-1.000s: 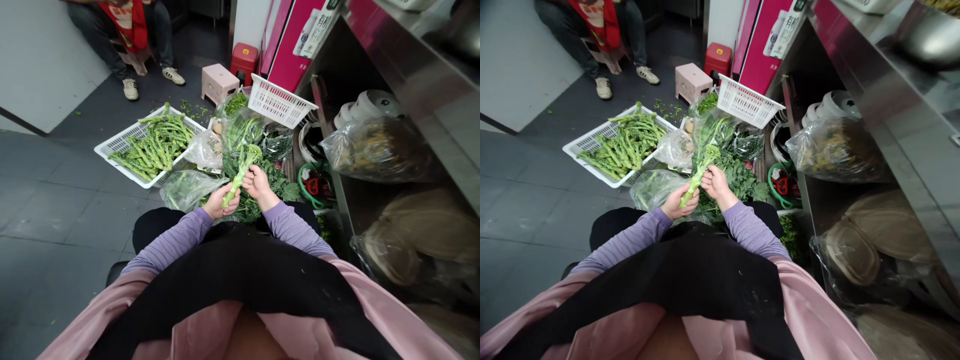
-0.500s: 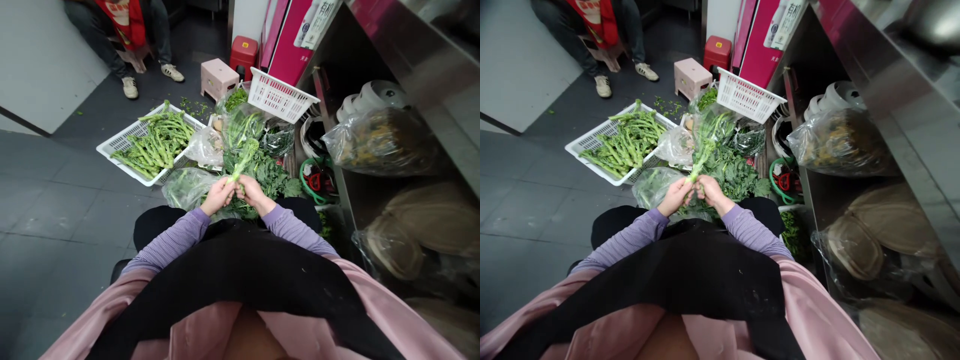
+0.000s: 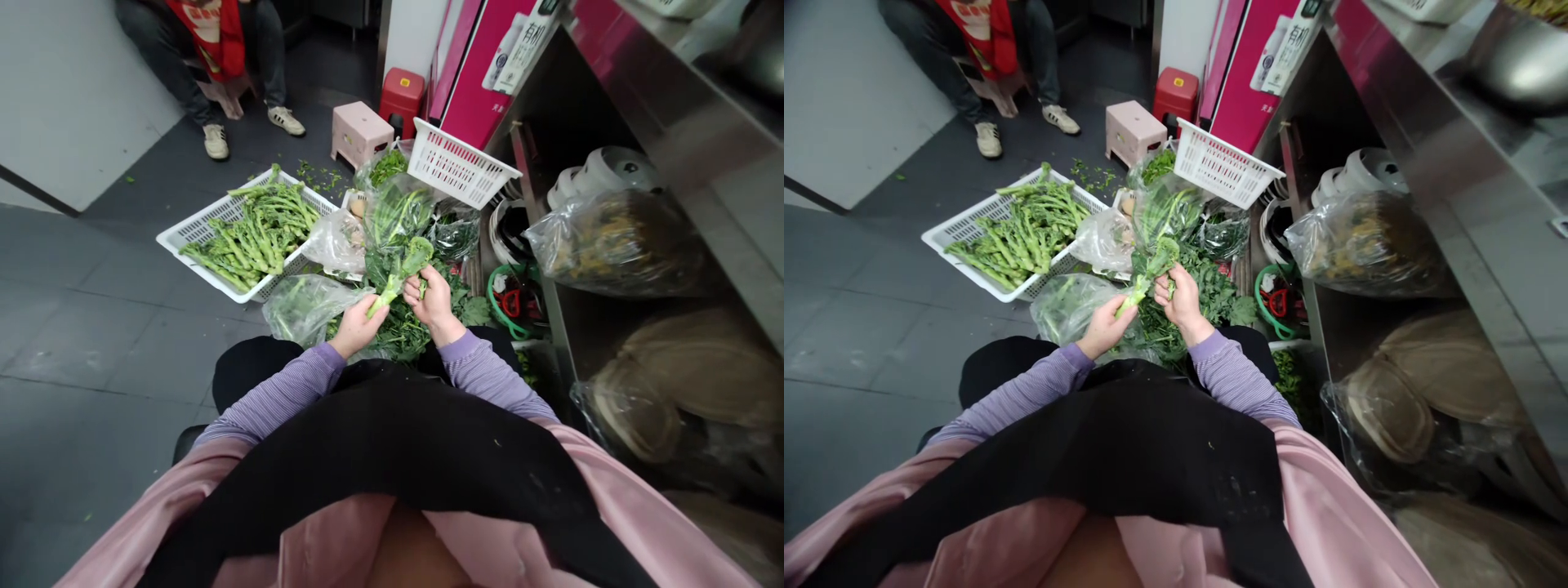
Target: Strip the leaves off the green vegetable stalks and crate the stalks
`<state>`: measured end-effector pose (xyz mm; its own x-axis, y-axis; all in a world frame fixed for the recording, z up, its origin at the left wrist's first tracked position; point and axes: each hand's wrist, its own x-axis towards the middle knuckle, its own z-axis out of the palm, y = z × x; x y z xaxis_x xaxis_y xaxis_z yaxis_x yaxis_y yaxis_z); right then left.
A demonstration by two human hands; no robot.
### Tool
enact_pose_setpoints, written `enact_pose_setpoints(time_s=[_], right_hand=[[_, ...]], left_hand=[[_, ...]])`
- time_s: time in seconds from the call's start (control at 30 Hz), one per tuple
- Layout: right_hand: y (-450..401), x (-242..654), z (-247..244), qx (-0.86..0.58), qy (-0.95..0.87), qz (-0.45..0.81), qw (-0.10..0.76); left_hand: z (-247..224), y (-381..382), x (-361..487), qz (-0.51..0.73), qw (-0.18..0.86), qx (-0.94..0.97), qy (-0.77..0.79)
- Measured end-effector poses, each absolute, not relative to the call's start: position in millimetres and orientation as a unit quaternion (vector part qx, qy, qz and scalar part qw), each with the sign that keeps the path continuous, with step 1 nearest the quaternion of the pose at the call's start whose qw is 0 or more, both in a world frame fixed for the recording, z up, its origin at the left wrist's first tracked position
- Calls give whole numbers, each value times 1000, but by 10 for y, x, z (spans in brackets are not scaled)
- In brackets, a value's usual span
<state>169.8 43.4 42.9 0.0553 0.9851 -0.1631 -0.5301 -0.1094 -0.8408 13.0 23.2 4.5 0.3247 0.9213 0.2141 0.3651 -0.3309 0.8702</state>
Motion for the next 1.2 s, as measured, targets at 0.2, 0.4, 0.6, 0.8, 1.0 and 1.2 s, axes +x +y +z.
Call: enact_pose_setpoints(time_s=[0.2, 0.4, 0.6, 0.8, 1.0, 1.2], right_hand=[[407, 1617, 473, -405, -283, 600, 629], [514, 1715, 487, -446, -227, 678, 538], [164, 1404, 119, -490, -220, 801, 264], [168, 1605, 263, -501, -331, 653, 462], [341, 1706, 510, -506, -360, 571, 537], [284, 1569, 292, -587, -482, 340, 555]], left_hand=[[40, 218, 168, 391, 359, 719, 449], [-30, 176, 145, 376, 299, 738, 475], [70, 162, 153, 366, 227, 761, 485], [114, 241, 101, 328, 170, 729, 576], [46, 250, 106, 296, 165, 734, 588], [33, 236, 135, 282, 174, 735, 592]])
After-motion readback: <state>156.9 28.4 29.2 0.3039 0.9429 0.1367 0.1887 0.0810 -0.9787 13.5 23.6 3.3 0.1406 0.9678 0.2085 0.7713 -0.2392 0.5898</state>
